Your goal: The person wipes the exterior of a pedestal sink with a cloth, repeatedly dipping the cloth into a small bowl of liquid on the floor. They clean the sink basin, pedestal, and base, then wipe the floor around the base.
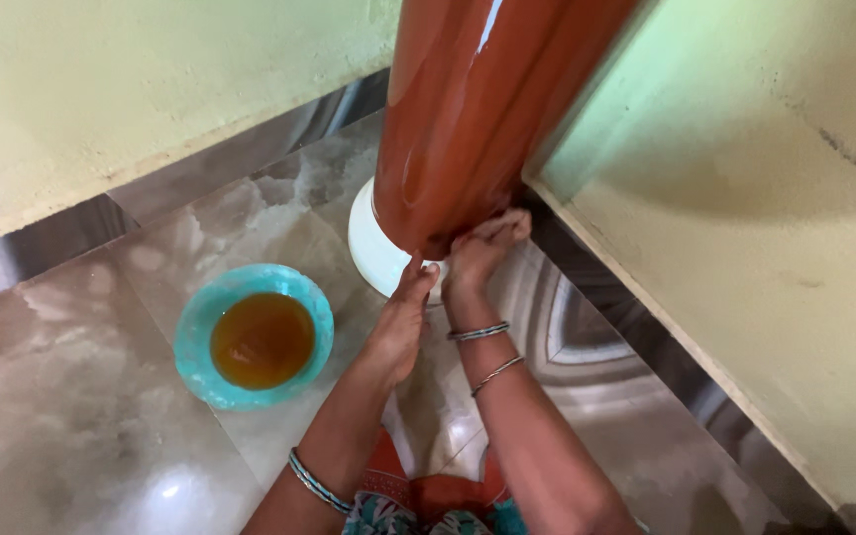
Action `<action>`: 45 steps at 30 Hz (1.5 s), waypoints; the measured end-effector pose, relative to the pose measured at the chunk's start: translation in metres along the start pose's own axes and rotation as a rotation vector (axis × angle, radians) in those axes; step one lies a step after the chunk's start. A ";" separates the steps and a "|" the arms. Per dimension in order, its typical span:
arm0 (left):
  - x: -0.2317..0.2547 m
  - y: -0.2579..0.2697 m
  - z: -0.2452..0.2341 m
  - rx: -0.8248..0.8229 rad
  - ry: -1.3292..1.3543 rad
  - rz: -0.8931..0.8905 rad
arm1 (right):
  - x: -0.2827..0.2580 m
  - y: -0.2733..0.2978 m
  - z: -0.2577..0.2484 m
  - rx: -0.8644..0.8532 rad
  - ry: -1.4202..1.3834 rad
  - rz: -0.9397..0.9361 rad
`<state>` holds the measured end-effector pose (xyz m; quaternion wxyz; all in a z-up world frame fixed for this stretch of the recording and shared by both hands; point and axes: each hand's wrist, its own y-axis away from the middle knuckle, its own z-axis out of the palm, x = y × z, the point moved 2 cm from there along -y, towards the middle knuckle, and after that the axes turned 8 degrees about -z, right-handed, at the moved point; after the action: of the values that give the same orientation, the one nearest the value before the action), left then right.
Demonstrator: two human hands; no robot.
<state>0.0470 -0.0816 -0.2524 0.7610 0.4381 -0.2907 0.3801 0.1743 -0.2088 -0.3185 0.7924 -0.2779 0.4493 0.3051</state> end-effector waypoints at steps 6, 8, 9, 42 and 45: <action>0.009 0.017 -0.002 -0.017 0.008 -0.041 | -0.158 -0.045 0.053 -0.141 0.046 -0.455; 0.008 0.020 -0.005 -0.014 -0.023 -0.049 | -0.191 -0.054 0.059 -0.211 0.343 -0.944; 0.006 0.021 -0.008 -0.011 0.002 -0.055 | -0.192 -0.057 0.057 -0.227 0.322 -0.913; -0.007 0.017 -0.052 0.030 0.069 -0.110 | 0.114 -0.072 -0.107 -0.291 0.727 -0.351; -0.018 0.005 -0.053 0.027 0.117 -0.099 | 0.127 0.032 -0.097 -0.176 1.283 -0.621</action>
<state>0.0387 -0.0389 -0.2876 0.7887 0.4390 -0.2184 0.3708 0.1504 -0.2275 -0.4786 0.3972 -0.5802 0.7003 -0.1229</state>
